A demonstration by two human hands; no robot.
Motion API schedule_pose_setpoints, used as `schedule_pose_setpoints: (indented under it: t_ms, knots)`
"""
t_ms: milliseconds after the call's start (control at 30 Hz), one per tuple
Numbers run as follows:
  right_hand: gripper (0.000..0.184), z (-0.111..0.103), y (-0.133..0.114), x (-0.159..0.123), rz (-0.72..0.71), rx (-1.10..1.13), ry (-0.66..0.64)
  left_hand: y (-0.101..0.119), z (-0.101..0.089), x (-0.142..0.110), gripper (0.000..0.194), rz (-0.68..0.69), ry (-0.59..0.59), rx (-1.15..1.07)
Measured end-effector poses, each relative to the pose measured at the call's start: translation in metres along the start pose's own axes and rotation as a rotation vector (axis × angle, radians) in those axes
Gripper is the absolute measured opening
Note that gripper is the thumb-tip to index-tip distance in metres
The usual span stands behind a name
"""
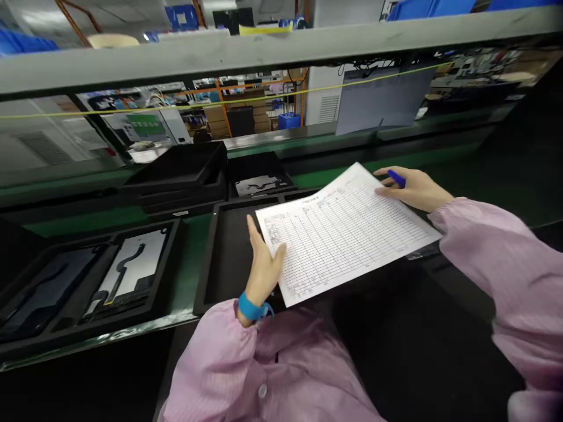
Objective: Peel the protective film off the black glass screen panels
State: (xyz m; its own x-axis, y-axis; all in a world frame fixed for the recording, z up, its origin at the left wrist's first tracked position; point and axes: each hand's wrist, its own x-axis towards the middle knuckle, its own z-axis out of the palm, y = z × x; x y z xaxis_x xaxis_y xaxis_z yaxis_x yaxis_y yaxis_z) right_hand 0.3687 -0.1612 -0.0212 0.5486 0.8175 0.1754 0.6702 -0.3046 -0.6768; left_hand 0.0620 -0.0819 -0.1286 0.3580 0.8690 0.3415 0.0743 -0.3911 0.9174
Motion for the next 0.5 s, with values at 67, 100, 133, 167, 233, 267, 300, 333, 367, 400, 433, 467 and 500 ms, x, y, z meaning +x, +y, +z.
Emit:
schedule_pose_setpoints:
  t_ms: [67,100,133,167,233,267,300,333,367,400,433,467,500]
  knots:
    - [0.025,0.001,0.018,0.016,-0.023,-0.120,0.106,-0.005,0.013,-0.007,0.071,0.035,-0.138,0.211]
    - [0.020,0.001,0.024,0.020,-0.017,-0.133,0.185,-0.005,0.016,-0.011,0.062,0.060,-0.216,0.290]
    - [0.018,0.000,0.026,0.022,-0.015,-0.114,0.269,-0.005,0.017,-0.014,0.054,0.086,-0.296,0.353]
    - [0.018,-0.001,0.025,0.022,-0.026,-0.064,0.340,-0.003,0.018,-0.017,0.050,0.117,-0.368,0.409]
    - [0.022,-0.003,0.020,0.021,-0.072,0.070,0.424,-0.001,0.018,-0.021,0.051,0.187,-0.449,0.513]
    - [0.028,-0.003,0.017,0.021,-0.091,0.120,0.439,0.000,0.018,-0.021,0.054,0.223,-0.472,0.553]
    - [0.036,-0.003,0.015,0.021,-0.093,0.146,0.430,-0.001,0.018,-0.021,0.057,0.253,-0.479,0.578]
    - [0.046,-0.002,0.016,0.023,-0.072,0.140,0.405,-0.004,0.019,-0.022,0.060,0.273,-0.470,0.592]
    - [0.055,0.000,0.019,0.026,-0.038,0.120,0.375,-0.007,0.020,-0.022,0.062,0.287,-0.447,0.602]
    - [0.061,0.002,0.024,0.029,-0.004,0.097,0.348,-0.011,0.022,-0.023,0.063,0.295,-0.417,0.613]
    - [0.064,0.005,0.032,0.034,0.021,0.070,0.324,-0.015,0.023,-0.024,0.064,0.303,-0.389,0.626]
    - [0.065,0.009,0.041,0.039,0.034,0.042,0.296,-0.019,0.025,-0.025,0.063,0.308,-0.364,0.643]
    - [0.065,0.013,0.051,0.043,0.041,0.012,0.270,-0.023,0.027,-0.026,0.062,0.312,-0.351,0.665]
